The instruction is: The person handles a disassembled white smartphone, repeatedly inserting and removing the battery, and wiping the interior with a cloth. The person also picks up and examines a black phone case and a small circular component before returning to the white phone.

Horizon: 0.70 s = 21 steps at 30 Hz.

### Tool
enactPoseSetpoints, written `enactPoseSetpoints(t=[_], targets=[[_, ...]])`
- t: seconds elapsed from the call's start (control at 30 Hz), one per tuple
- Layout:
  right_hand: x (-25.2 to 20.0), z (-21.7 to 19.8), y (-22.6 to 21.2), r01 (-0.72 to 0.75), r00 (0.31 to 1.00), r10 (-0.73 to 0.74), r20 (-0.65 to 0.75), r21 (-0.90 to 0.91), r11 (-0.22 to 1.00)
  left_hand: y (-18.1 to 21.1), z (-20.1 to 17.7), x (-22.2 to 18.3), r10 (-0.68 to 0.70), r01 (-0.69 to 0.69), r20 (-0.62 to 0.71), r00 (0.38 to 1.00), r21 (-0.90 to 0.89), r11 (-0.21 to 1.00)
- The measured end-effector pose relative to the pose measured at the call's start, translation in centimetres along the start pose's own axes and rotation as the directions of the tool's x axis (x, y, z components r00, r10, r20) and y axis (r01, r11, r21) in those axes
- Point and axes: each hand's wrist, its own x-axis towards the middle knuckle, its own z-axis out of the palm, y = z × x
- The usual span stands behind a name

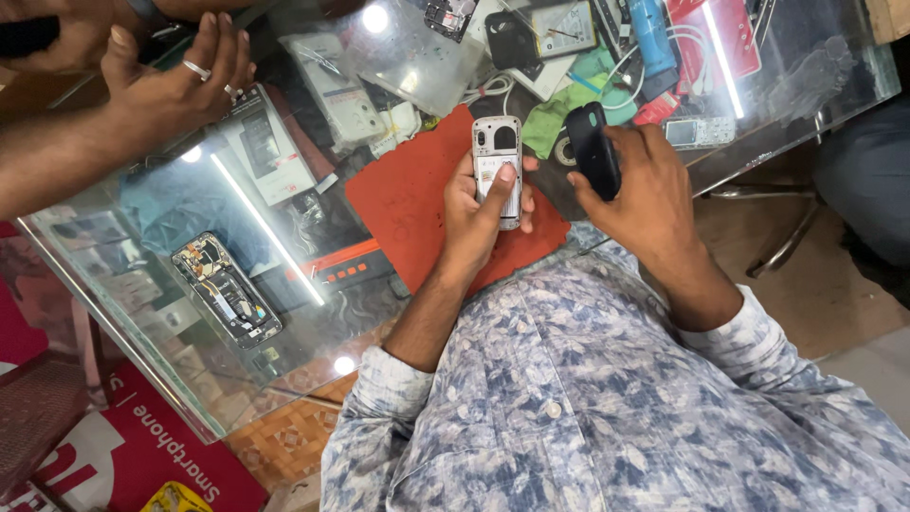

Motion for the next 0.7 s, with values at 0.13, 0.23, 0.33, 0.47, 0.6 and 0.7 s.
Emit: enactPoseSetpoints(t=[0.13,0.23,0.33,0.47,0.6,0.7], targets=[[-0.2,0.4,-0.2,0.040,0.999,-0.040,-0.013,-0.003,0.999,0.2,0.2,-0.1,0.007,-0.007,0.026,1.000,0.031,0.999],[-0.2,1.0,-0.3,0.040,0.999,-0.039,0.021,-0.010,0.999,-0.1,0.2,0.0,0.011,-0.013,0.042,0.999,0.049,0.999],[-0.3,1.8,-0.6,0.048,0.999,-0.048,0.026,-0.013,0.999,-0.2,0.3,0.1,0.007,-0.010,0.032,0.999,0.076,0.997],[-0.5,2.0,-0.6,0.082,0.997,-0.082,-0.008,-0.007,0.997,-0.4,0.5,0.2,-0.028,0.028,-0.004,1.000,0.056,0.998],[-0.8,2.3,-0.3,0.091,0.995,-0.091,-0.037,-0.010,0.996,-1.0,-0.1,0.2,-0.027,0.027,-0.004,1.000,0.063,0.998],[-1.2,2.3,0.4,0.039,0.998,-0.037,-0.055,0.048,0.998,-1.3,-0.6,0.1,0.011,-0.011,0.005,1.000,0.032,0.999]])
